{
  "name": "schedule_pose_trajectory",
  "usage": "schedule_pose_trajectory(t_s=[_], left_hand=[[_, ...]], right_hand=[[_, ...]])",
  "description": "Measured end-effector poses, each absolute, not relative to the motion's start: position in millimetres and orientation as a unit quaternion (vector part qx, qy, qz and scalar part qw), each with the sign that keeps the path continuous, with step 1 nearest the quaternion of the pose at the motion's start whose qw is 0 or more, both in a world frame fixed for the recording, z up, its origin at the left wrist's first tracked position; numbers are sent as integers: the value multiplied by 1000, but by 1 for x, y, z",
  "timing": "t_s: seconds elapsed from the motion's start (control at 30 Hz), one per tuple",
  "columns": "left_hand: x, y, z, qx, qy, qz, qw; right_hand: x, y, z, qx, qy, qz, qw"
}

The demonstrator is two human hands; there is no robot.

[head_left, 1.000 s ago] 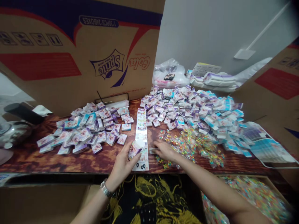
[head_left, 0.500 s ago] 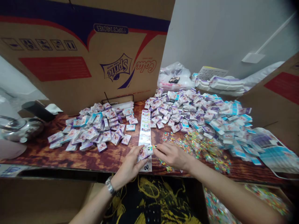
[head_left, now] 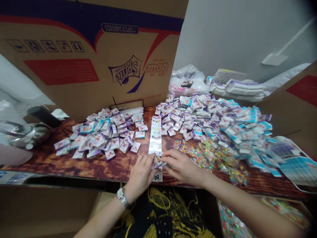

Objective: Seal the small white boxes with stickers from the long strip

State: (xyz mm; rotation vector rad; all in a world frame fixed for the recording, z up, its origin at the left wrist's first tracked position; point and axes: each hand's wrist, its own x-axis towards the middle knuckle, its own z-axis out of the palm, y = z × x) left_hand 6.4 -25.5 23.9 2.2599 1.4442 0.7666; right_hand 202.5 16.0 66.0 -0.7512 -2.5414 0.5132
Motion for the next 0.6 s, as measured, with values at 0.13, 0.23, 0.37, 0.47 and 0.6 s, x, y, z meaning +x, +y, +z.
schedule_pose_trajectory(t_s=[0.13, 0.23, 0.37, 0.47, 0.6], left_hand=[[12, -29, 21, 810, 531, 229, 97], [17, -30, 17, 815, 538, 211, 47], [20, -31, 10, 813, 545, 205, 8], [21, -31, 8, 809, 543, 224, 18], [22, -29, 10, 809, 522, 264, 56]], right_hand=[[192, 11, 65, -348, -865, 236, 273], [189, 5, 60, -385, -841, 236, 298], [188, 0, 52, -365, -852, 227, 300], [188, 3, 41, -414, -795, 318, 309], [187, 11, 25, -469, -641, 484, 367]])
